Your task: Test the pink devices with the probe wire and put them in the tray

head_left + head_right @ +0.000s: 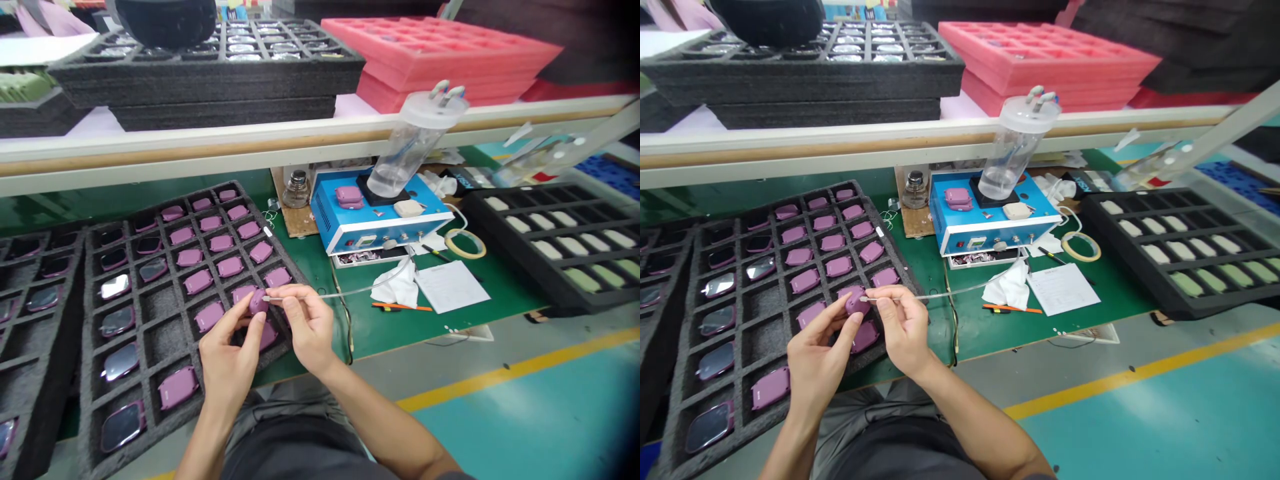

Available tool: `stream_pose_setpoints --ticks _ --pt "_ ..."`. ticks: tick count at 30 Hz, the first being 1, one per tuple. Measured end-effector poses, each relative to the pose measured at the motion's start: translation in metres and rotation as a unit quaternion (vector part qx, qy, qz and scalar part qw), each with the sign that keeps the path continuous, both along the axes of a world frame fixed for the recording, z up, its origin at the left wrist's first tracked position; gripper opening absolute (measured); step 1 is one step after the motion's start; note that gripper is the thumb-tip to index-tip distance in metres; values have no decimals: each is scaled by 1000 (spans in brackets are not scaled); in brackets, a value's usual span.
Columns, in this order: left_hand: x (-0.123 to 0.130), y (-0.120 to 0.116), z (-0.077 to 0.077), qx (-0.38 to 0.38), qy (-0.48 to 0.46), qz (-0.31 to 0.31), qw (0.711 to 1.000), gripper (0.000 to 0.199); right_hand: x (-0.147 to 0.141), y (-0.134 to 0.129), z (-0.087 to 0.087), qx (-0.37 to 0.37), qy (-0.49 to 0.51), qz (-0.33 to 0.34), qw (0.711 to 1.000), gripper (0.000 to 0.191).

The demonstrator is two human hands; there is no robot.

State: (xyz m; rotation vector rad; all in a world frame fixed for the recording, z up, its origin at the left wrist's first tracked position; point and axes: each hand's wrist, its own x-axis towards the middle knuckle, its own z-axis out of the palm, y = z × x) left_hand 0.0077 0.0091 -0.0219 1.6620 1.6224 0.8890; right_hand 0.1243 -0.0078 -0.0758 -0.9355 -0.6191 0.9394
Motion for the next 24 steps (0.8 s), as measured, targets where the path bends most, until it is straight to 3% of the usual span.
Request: stream_pose_setpoints --ticks 24 --pt "-1 2 2 2 0 -16 1000 38 0 0 1 6 -2 -9 1000 15"
